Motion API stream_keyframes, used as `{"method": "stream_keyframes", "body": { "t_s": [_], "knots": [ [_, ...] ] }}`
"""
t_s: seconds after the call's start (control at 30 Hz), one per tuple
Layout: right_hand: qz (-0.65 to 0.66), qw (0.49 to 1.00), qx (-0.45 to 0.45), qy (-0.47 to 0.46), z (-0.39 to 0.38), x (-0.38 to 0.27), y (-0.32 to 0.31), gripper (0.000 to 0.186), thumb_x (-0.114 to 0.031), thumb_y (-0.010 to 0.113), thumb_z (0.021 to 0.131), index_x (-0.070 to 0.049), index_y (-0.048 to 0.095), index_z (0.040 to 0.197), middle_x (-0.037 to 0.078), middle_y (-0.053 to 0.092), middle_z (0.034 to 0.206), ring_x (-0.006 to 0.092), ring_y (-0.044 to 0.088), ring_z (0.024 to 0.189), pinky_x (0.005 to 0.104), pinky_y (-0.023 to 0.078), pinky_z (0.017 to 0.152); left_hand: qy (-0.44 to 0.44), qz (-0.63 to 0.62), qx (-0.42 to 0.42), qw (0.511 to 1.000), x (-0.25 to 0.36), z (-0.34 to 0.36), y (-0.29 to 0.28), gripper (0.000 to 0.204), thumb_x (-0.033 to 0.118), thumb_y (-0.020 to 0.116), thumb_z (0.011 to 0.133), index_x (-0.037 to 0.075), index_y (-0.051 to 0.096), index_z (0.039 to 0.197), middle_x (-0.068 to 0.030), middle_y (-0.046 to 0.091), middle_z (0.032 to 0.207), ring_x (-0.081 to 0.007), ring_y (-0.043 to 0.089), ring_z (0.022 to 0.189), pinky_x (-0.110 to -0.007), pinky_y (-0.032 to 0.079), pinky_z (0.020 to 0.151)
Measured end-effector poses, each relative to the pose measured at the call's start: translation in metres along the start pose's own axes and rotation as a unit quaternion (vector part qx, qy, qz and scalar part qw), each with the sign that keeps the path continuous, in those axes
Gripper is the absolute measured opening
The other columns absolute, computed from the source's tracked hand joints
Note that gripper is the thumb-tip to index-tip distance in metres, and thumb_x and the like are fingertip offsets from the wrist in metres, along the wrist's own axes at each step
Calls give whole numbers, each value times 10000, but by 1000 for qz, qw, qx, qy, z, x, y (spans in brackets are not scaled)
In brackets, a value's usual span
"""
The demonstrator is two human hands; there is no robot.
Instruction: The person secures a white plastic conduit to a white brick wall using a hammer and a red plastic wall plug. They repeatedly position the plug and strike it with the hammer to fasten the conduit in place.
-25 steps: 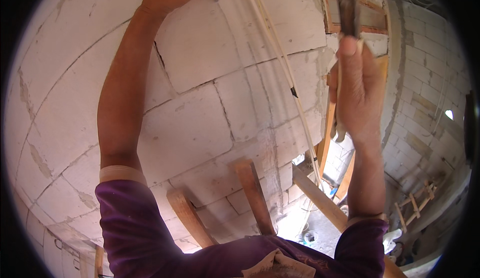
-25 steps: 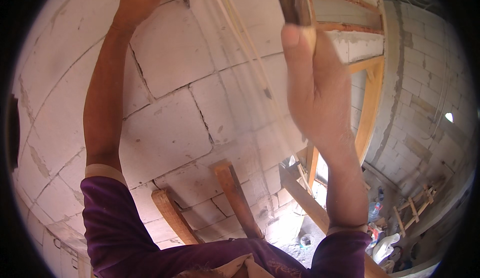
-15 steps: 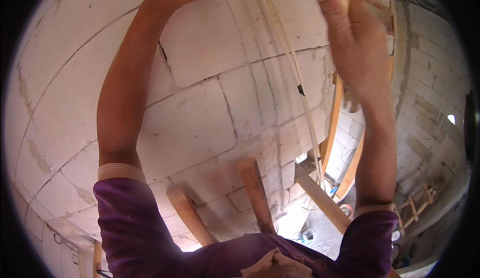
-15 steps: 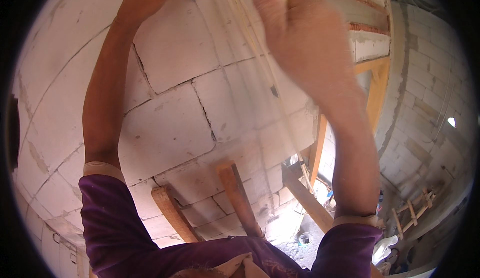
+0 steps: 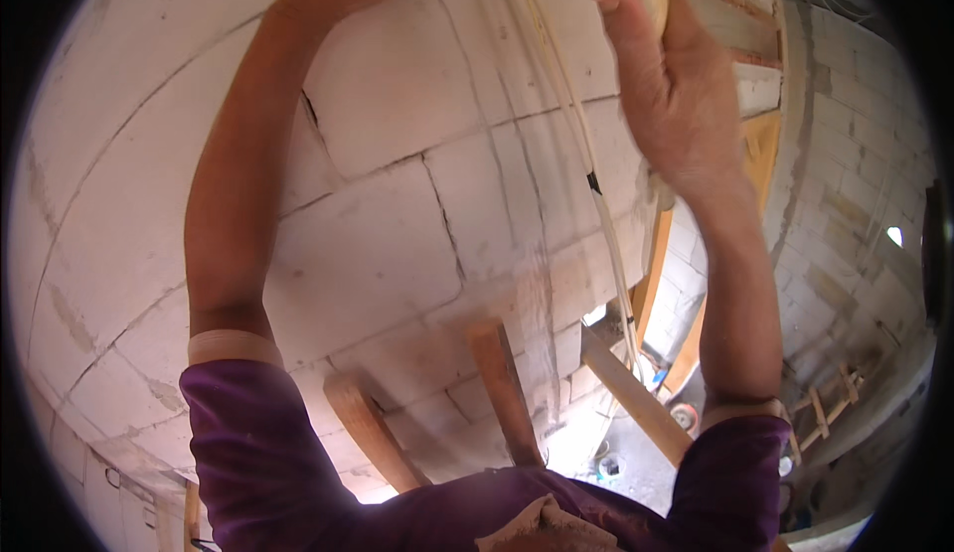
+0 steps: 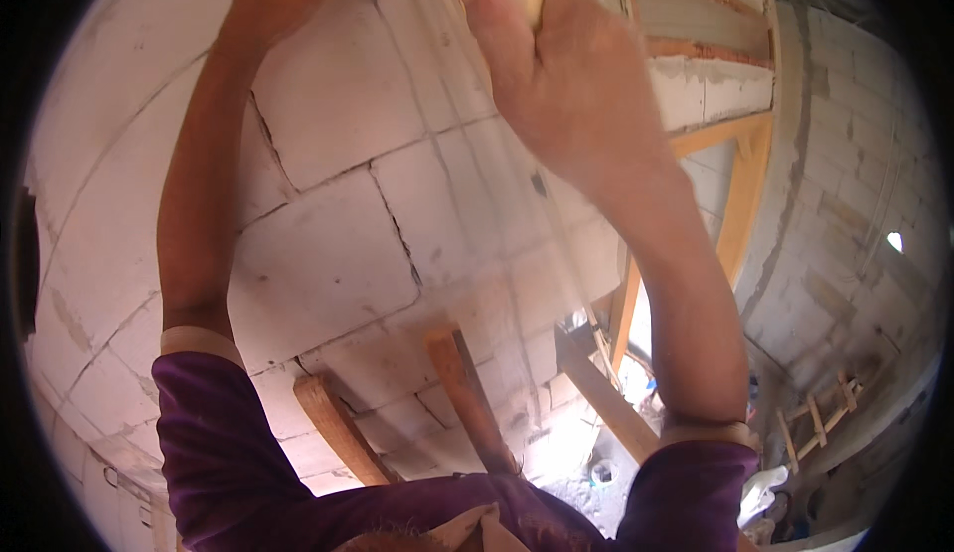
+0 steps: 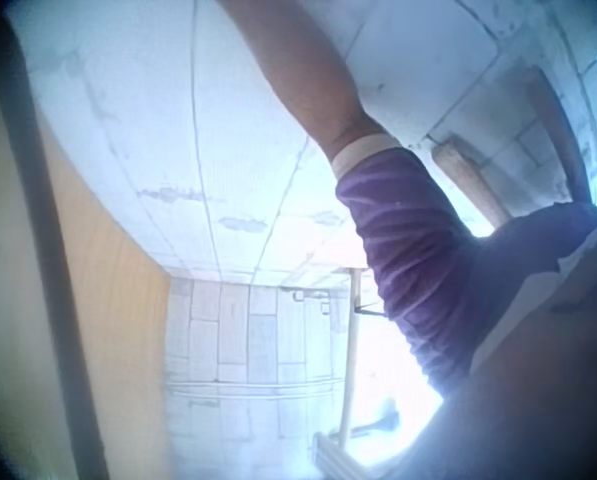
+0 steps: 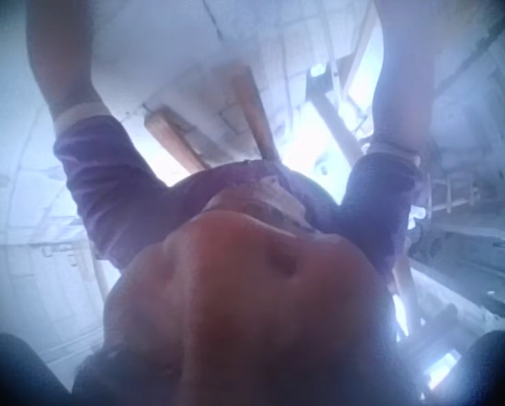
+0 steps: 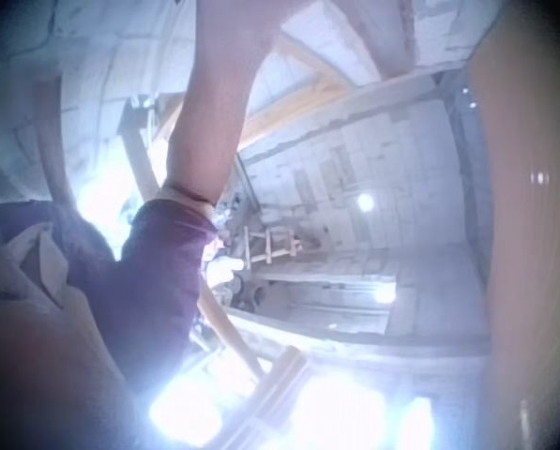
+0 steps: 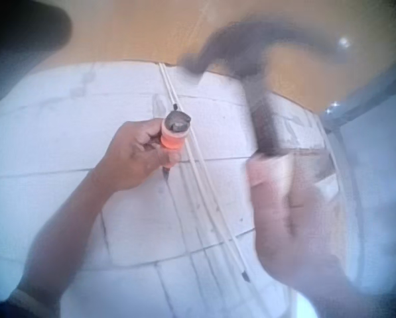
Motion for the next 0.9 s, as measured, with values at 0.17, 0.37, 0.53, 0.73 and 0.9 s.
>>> {"method": "stream_keyframes", "body": {
  "t_s": [0.17,0.37,0.53,0.73,0.9],
  "knots": [
    [-15,997,-66,30,0,7,-11,468,-535,586,1026,-118,588,815,-67,421,598,14,394,498,199,329,458,-28,-98,20,995,-38,26,-23,160,138,695,943,39,647,1059,-7,665,880,-96,635,763,-261,515,698],
    [21,998,-27,51,-35,14,-57,452,-490,501,1075,-112,577,839,-43,483,593,31,448,458,203,354,412,-15,-123,158,980,-25,28,-63,216,194,717,950,36,638,1075,-8,651,891,-109,639,784,-279,534,715],
    [16,992,-31,120,-45,26,-61,440,-485,499,1076,-109,579,861,-33,489,587,37,459,444,206,353,398,-20,-110,83,990,-24,26,-45,203,116,727,937,24,642,1096,-8,661,917,-107,642,799,-284,545,744],
    [10,994,-36,102,-49,36,-56,434,-484,508,1074,-112,573,859,-34,485,588,36,455,447,209,351,397,-46,-107,39,992,-31,16,-29,217,78,734,925,13,649,1114,-3,672,965,-88,641,843,-274,542,782],
    [-7,994,-50,97,-48,35,-49,444,-492,516,1068,-112,561,843,-33,478,592,38,454,453,213,351,395,-23,-90,48,994,-28,15,-29,245,60,731,926,1,652,1150,-10,685,1011,-85,649,884,-266,541,811]
  ]
}}
Point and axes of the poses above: each hand's wrist, its own z-axis towards the middle knuckle, its own y-axis out of the palm, x = y × z, the point moved 6 cm from there along z, towards the middle knuckle
